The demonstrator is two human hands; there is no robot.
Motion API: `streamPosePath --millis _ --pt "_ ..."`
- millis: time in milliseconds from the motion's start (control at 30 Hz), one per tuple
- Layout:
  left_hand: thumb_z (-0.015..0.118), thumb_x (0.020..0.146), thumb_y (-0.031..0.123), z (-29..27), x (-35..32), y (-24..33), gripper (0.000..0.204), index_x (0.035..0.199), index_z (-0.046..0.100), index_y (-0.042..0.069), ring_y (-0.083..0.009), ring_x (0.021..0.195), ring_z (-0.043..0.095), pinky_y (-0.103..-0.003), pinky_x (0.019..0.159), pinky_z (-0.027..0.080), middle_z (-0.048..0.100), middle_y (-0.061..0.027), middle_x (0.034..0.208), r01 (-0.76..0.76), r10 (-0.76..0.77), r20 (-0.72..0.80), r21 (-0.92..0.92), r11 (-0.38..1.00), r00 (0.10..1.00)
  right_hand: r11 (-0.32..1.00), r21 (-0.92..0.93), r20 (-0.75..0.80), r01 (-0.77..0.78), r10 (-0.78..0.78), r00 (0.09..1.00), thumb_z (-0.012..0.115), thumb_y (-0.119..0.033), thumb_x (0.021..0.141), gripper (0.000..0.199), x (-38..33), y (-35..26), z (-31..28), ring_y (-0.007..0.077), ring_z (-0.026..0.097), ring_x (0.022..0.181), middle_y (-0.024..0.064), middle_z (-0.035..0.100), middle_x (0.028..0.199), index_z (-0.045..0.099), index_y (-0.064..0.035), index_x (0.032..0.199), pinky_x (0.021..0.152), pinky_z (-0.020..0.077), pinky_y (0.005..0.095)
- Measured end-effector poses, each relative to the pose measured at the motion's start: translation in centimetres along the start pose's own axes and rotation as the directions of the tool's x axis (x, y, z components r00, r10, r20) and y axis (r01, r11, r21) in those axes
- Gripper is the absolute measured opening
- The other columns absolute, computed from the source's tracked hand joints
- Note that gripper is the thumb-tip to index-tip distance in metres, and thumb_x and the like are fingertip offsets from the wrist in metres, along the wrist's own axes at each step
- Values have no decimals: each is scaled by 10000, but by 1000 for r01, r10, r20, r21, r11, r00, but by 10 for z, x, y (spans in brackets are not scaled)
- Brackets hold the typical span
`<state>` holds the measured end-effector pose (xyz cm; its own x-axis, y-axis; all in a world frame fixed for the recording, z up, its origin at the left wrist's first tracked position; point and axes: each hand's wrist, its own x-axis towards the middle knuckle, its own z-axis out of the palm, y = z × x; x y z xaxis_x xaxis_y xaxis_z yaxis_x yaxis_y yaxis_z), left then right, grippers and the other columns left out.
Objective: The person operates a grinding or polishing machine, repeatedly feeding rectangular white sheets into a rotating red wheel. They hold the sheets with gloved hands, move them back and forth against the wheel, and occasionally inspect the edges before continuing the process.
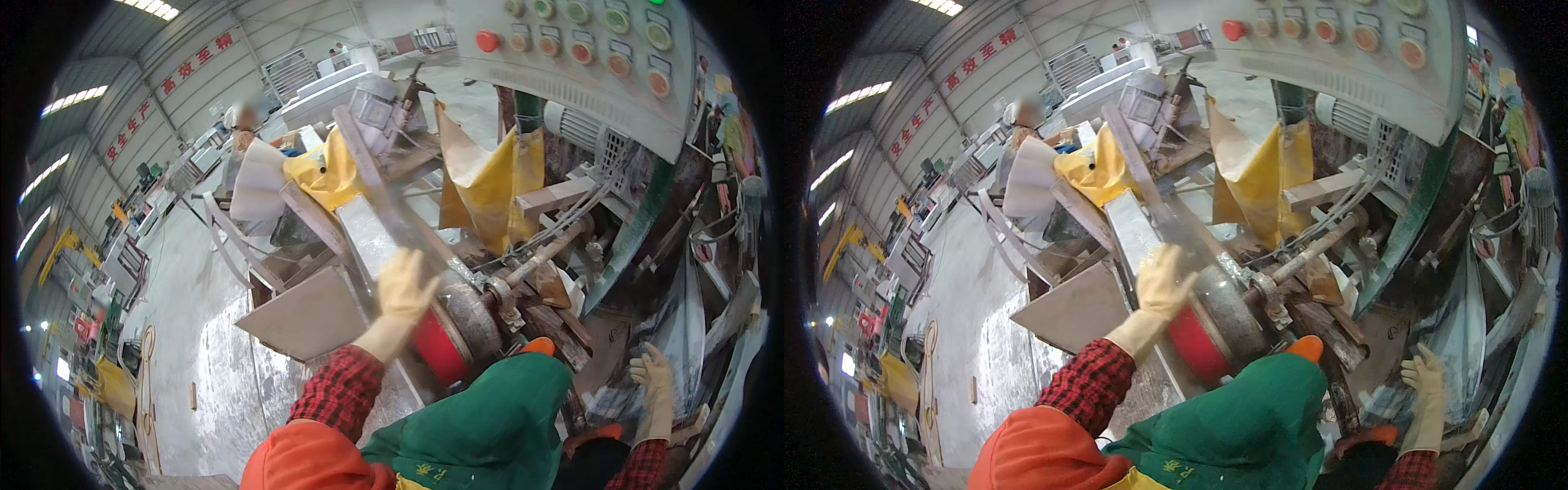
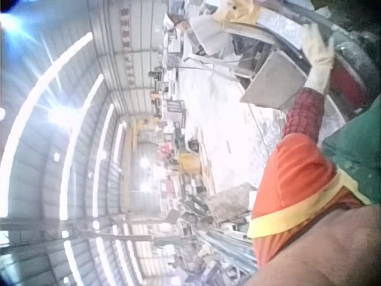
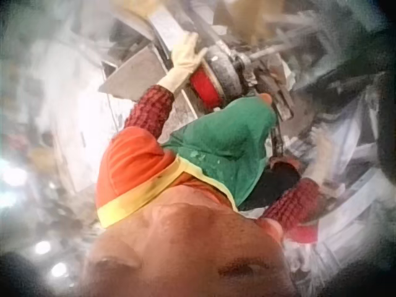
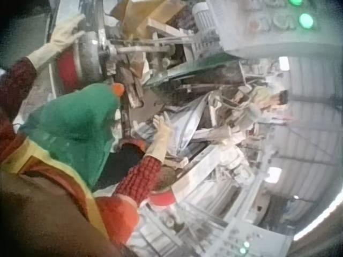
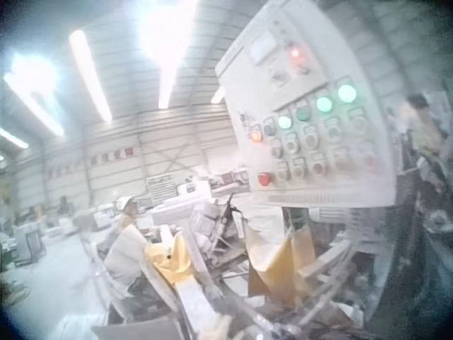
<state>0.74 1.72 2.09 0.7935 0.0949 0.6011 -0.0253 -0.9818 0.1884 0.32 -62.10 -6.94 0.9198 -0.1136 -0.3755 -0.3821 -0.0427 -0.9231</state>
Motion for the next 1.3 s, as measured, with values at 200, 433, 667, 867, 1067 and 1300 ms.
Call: streamPosePath --millis 200,433,667,867,1067,1300 --pt "671 870 595 37 46 -68 694 1326 621 75 -375 1203 573 -483 1038 437 647 -210 1245 334 -362 177 167 928 915 973 -228 60 -40 55 997 619 -212 998 481 -14 42 20 212 708 931 150 734 1116 560 -51 1448 814 573 337" --pt "664 899 517 47 27 -39 740 1526 463 181 -378 1456 370 -512 1173 313 430 -185 1571 331 -458 258 414 848 851 660 -720 218 216 -81 973 644 -327 935 564 -32 11 43 366 650 1201 216 666 1332 564 -129 1456 1026 496 436" --pt "645 938 467 60 26 -41 682 1513 473 143 -361 1409 417 -497 1147 351 461 -130 1530 288 -406 219 425 858 887 625 -768 127 141 -67 990 619 -367 953 539 -41 11 37 416 659 1133 220 696 1252 553 -224 1469 969 524 466" --pt "614 965 495 63 22 -54 702 1550 420 160 -368 1453 378 -554 1145 338 416 -197 1577 292 -421 229 440 849 878 613 -782 86 112 -72 994 585 -405 959 535 -41 5 37 437 636 1151 229 678 1267 536 -249 1468 1003 504 513" --pt "638 950 484 51 30 -28 684 1510 473 128 -384 1420 430 -494 1143 370 469 -226 1536 292 -406 275 375 880 871 598 -793 83 118 -87 993 575 -395 958 537 -38 7 34 427 651 1131 216 700 1223 527 -262 1477 981 519 495" --pt "744 852 498 48 31 -73 850 1550 415 142 -396 1367 488 -494 1106 421 497 -222 1506 341 -418 278 286 895 865 605 -794 73 65 -11 997 584 -373 962 482 -46 -25 51 411 651 1138 189 694 1230 557 -274 1433 972 520 507"
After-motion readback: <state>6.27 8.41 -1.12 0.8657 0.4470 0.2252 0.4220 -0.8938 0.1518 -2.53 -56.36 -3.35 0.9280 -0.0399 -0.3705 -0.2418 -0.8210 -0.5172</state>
